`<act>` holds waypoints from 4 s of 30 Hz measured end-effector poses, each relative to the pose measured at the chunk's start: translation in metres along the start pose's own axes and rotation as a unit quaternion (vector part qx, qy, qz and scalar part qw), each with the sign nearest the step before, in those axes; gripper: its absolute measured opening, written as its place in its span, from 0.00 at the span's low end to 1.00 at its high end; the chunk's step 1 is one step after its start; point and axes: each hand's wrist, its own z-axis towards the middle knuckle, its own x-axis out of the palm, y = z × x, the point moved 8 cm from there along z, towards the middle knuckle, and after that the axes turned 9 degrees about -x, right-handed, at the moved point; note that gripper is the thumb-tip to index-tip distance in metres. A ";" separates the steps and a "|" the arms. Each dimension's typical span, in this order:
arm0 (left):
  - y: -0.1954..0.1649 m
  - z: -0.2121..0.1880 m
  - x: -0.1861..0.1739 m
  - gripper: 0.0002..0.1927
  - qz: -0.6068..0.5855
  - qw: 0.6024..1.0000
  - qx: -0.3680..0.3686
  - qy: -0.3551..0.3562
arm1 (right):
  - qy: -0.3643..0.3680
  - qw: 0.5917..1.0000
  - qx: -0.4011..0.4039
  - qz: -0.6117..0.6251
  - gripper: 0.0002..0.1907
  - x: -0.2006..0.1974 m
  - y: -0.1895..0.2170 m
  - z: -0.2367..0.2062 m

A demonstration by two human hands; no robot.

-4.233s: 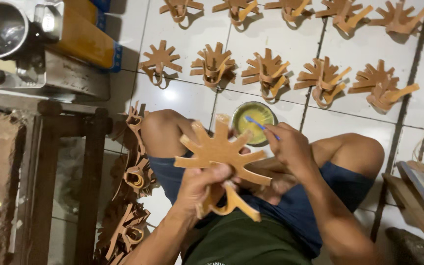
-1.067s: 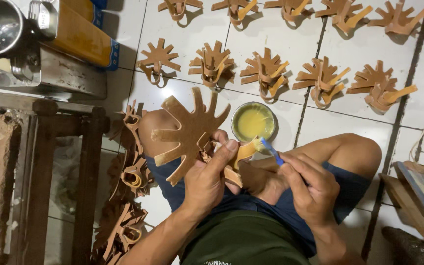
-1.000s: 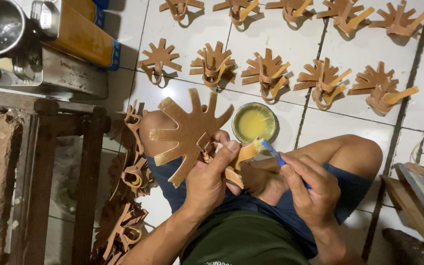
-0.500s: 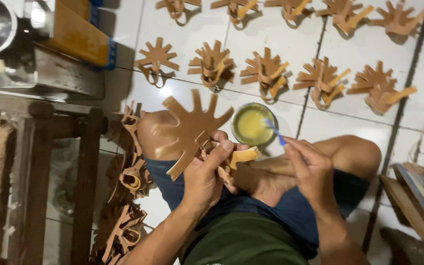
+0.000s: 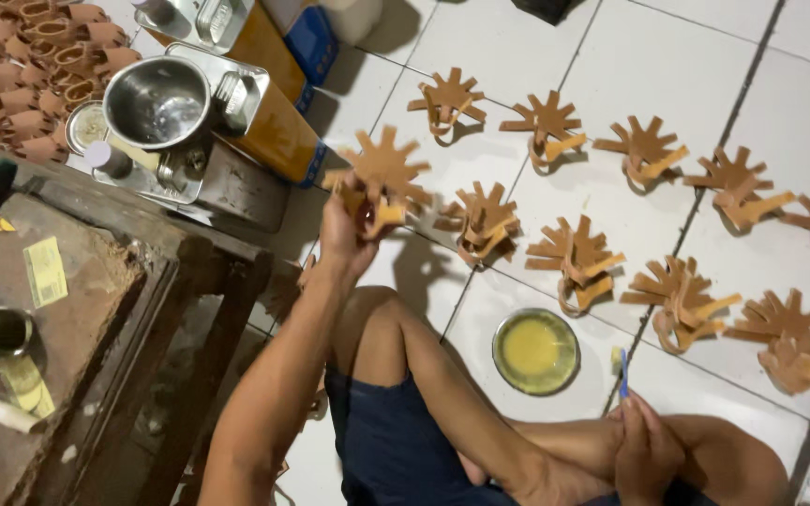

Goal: The person sits on the floor and applies a yellow liquid to star-shaped wooden parts using a small brush. They repeatedly dip the brush into a bowl, coat each part, and place the finished pieces on the tiled floor.

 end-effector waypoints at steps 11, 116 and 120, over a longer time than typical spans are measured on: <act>0.058 0.011 0.047 0.18 -0.160 0.979 0.010 0.129 | 0.034 0.970 -0.094 -0.222 0.12 0.027 0.015 0.015; 0.240 -0.189 -0.011 0.22 0.444 0.860 -0.223 0.114 | 0.049 0.995 -0.086 0.017 0.14 0.008 0.046 0.030; 0.239 -0.188 -0.005 0.19 0.430 0.863 -0.231 0.132 | 0.070 0.995 -0.075 -0.015 0.14 0.014 0.049 0.028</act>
